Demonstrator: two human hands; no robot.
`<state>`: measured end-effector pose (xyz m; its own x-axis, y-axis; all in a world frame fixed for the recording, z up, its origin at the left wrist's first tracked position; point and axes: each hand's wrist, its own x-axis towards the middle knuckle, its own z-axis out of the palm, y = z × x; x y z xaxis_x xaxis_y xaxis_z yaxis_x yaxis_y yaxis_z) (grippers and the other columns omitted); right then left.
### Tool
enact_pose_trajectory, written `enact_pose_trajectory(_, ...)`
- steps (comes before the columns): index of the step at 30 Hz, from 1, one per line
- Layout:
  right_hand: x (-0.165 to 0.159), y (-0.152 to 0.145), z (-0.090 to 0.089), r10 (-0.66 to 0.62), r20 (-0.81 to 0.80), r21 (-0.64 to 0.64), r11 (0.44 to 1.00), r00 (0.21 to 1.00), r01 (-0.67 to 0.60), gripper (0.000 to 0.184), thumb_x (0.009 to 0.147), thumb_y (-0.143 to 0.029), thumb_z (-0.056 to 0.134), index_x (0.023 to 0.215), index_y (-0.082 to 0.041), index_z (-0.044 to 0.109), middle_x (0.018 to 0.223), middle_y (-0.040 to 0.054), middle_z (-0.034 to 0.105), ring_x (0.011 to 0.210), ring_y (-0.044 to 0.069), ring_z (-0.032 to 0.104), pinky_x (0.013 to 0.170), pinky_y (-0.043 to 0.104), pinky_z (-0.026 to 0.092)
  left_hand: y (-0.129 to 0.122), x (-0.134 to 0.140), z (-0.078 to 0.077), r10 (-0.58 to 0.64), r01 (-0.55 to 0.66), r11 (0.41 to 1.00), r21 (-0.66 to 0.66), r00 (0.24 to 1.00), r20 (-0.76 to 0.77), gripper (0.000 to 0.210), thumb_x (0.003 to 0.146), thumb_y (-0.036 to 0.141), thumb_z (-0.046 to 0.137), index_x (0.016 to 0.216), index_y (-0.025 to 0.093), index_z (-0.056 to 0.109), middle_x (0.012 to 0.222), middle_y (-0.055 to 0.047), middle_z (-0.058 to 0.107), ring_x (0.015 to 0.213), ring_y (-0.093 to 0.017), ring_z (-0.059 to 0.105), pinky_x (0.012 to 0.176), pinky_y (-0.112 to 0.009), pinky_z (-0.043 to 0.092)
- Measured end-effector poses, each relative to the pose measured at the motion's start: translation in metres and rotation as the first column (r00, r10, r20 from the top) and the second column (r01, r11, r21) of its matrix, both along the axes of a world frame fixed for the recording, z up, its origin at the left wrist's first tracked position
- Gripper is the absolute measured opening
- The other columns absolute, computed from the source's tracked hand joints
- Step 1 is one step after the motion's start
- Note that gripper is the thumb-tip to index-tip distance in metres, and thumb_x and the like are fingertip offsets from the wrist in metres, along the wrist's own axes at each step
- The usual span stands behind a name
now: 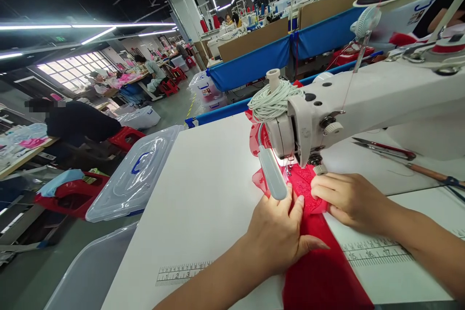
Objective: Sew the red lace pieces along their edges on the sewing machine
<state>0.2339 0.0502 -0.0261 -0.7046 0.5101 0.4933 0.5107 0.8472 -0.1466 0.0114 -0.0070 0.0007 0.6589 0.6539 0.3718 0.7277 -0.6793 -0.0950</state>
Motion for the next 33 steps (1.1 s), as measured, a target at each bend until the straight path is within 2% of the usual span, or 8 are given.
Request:
enact_pose_trajectory(7, -0.001, 0.001, 0.008, -0.005, 0.006, 0.002, 1.0, 1.0, 0.005, 0.026, 0.066, 0.0, 0.045, 0.075, -0.022, 0.053, 0.076, 0.0012, 0.061, 0.066, 0.018, 0.044, 0.055, 0.032, 0.027, -0.001, 0.003, 0.002, 0.021, -0.021, 1.0, 0.022, 0.999, 0.032, 0.085, 0.099, 0.072, 0.017, 0.11, 0.008, 0.072, 0.109, -0.02, 0.073, 0.087, -0.028, 0.069, 0.062, -0.035, 0.055)
enact_pose_trajectory(14, 0.0, 0.002, -0.001, -0.019, -0.01, 0.015, 1.0, 1.0, 0.019, 0.028, 0.067, 0.001, 0.042, 0.077, -0.022, 0.052, 0.079, 0.0022, 0.062, 0.067, 0.018, 0.045, 0.057, 0.032, 0.026, 0.002, 0.001, 0.001, 0.022, -0.022, 0.999, 0.034, 1.0, 0.012, 0.08, 0.1, 0.069, 0.02, 0.115, 0.008, 0.071, 0.106, -0.02, 0.073, 0.088, -0.028, 0.069, 0.061, -0.035, 0.053)
enact_pose_trajectory(19, -0.001, 0.004, 0.009, -0.019, 0.013, 0.031, 0.999, 1.0, 0.019, 0.027, 0.068, 0.002, 0.042, 0.075, -0.022, 0.054, 0.074, 0.0014, 0.062, 0.063, 0.017, 0.044, 0.054, 0.031, 0.025, 0.004, 0.0, 0.001, 0.03, -0.03, 0.999, 0.029, 1.0, -0.006, 0.074, 0.102, 0.066, 0.027, 0.118, 0.008, 0.07, 0.107, -0.019, 0.072, 0.086, -0.027, 0.069, 0.063, -0.035, 0.054)
enact_pose_trajectory(25, -0.002, 0.008, 0.015, -0.026, 0.038, 0.065, 0.998, 0.999, 0.024, 0.027, 0.067, 0.001, 0.043, 0.076, -0.021, 0.056, 0.071, 0.0007, 0.061, 0.062, 0.016, 0.045, 0.052, 0.03, 0.027, 0.006, -0.002, -0.001, 0.068, -0.069, 0.998, -0.009, 0.995, -0.072, 0.065, 0.101, 0.062, 0.036, 0.126, 0.009, 0.066, 0.114, -0.021, 0.07, 0.096, -0.029, 0.068, 0.069, -0.036, 0.055)
enact_pose_trajectory(29, -0.004, 0.009, 0.013, -0.033, 0.023, 0.088, 0.996, 0.999, 0.031, 0.028, 0.066, 0.002, 0.043, 0.075, -0.021, 0.055, 0.069, 0.0001, 0.06, 0.061, 0.016, 0.047, 0.052, 0.029, 0.028, 0.007, -0.004, -0.002, 0.096, -0.097, 0.995, -0.008, 0.993, -0.066, 0.068, 0.102, 0.063, 0.033, 0.127, 0.009, 0.065, 0.112, -0.02, 0.071, 0.098, -0.03, 0.068, 0.073, -0.037, 0.055)
enact_pose_trajectory(33, -0.003, 0.009, 0.011, -0.026, 0.019, 0.082, 0.996, 0.999, 0.025, 0.029, 0.071, 0.003, 0.043, 0.08, -0.021, 0.057, 0.078, 0.0018, 0.065, 0.067, 0.017, 0.053, 0.054, 0.029, 0.031, 0.004, -0.004, -0.003, 0.081, -0.083, 0.996, -0.02, 0.993, -0.08, 0.074, 0.101, 0.066, 0.027, 0.128, 0.007, 0.064, 0.114, -0.02, 0.07, 0.095, -0.029, 0.068, 0.074, -0.038, 0.055)
